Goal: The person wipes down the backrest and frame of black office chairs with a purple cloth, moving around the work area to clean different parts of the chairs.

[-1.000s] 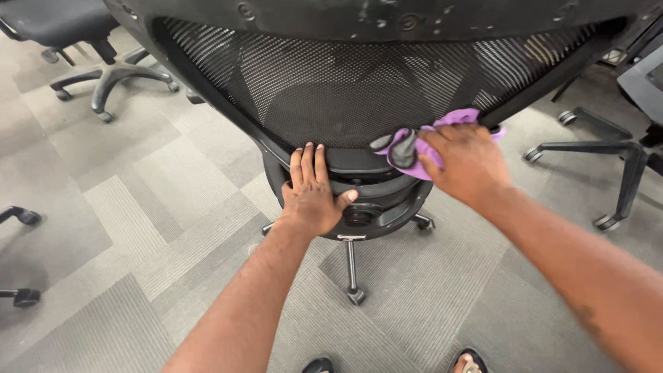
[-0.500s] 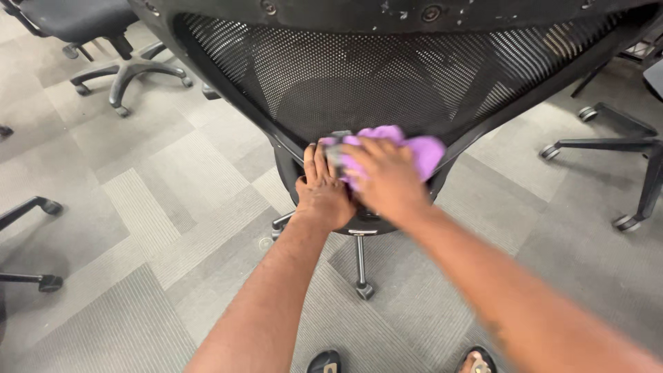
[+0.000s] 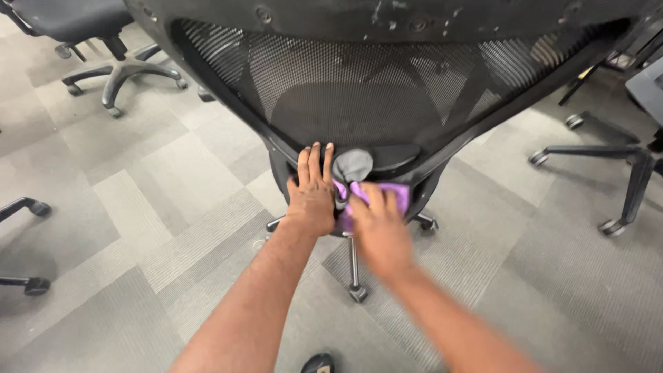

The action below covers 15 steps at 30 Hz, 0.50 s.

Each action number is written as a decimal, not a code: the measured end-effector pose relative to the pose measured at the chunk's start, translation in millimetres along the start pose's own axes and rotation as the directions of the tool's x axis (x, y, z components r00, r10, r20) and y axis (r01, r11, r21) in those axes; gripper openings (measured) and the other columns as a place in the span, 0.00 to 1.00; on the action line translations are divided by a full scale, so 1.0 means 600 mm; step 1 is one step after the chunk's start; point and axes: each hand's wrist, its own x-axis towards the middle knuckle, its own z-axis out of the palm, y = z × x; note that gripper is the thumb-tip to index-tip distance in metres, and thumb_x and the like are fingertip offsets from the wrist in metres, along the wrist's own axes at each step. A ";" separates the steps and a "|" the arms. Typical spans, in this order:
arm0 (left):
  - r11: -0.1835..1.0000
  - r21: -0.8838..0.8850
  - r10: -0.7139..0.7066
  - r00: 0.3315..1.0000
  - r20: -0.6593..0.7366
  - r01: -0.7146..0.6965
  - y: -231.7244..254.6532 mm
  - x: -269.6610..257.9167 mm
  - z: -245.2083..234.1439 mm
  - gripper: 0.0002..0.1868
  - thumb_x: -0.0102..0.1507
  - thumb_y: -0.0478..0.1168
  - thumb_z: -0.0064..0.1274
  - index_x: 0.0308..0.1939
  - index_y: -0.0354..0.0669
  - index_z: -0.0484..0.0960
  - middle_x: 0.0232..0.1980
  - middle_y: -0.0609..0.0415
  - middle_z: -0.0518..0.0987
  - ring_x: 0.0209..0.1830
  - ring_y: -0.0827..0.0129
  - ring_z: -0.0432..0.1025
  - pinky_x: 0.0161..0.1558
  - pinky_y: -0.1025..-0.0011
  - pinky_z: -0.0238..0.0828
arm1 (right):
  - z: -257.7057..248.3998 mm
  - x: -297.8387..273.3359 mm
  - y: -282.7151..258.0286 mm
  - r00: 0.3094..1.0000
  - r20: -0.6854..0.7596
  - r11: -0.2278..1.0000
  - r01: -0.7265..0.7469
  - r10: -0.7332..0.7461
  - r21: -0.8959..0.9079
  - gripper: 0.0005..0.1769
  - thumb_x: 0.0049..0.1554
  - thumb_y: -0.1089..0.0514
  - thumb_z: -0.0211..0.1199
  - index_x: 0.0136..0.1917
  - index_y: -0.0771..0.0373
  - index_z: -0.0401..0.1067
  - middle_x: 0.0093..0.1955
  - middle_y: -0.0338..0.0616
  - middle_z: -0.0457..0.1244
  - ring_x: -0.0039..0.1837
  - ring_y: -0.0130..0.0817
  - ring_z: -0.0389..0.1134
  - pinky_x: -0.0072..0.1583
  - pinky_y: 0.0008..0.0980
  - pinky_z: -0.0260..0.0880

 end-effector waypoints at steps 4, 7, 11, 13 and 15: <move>0.997 0.071 0.033 0.999 0.005 -0.033 -0.004 -0.010 -0.007 0.65 0.54 0.44 0.67 0.80 0.41 0.32 0.82 0.42 0.39 0.82 0.51 0.36 0.73 0.47 0.43 | -0.114 0.025 0.139 0.953 0.271 0.903 -0.008 0.137 -0.430 0.19 0.58 0.56 0.57 0.63 0.54 0.71 0.63 0.39 0.61 0.67 0.41 0.64 0.65 0.43 0.68; 0.996 -0.005 0.085 0.993 -0.083 -0.086 -0.013 -0.017 -0.010 0.60 0.56 0.45 0.65 0.79 0.40 0.36 0.81 0.42 0.42 0.80 0.50 0.39 0.71 0.47 0.47 | -0.146 0.042 0.182 0.998 0.003 0.858 0.055 -0.062 -0.511 0.24 0.51 0.57 0.59 0.62 0.60 0.71 0.64 0.46 0.60 0.62 0.49 0.64 0.60 0.45 0.69; 0.997 -0.069 0.037 0.997 -0.066 -0.042 0.012 -0.011 -0.004 0.58 0.58 0.47 0.63 0.79 0.37 0.37 0.81 0.39 0.41 0.80 0.45 0.39 0.63 0.51 0.60 | -0.060 0.048 0.089 0.739 0.026 0.729 -0.669 0.673 0.143 0.21 0.66 0.54 0.54 0.70 0.60 0.63 0.66 0.52 0.58 0.60 0.50 0.65 0.60 0.48 0.69; 0.998 0.054 0.045 0.998 -0.033 -0.043 0.011 -0.010 -0.003 0.59 0.57 0.44 0.62 0.80 0.36 0.36 0.82 0.37 0.41 0.80 0.45 0.40 0.63 0.55 0.62 | -0.020 0.010 0.022 0.929 -0.171 0.944 -0.331 0.327 0.008 0.19 0.56 0.59 0.59 0.62 0.57 0.71 0.66 0.49 0.57 0.61 0.53 0.63 0.61 0.46 0.70; 0.993 0.103 0.058 0.998 -0.027 -0.055 0.011 -0.010 -0.001 0.59 0.56 0.43 0.62 0.80 0.36 0.36 0.81 0.37 0.41 0.79 0.44 0.41 0.62 0.57 0.64 | -0.012 -0.008 0.024 0.978 -0.194 0.992 -0.090 0.072 -0.085 0.22 0.49 0.61 0.62 0.58 0.56 0.75 0.66 0.46 0.57 0.61 0.54 0.63 0.60 0.45 0.70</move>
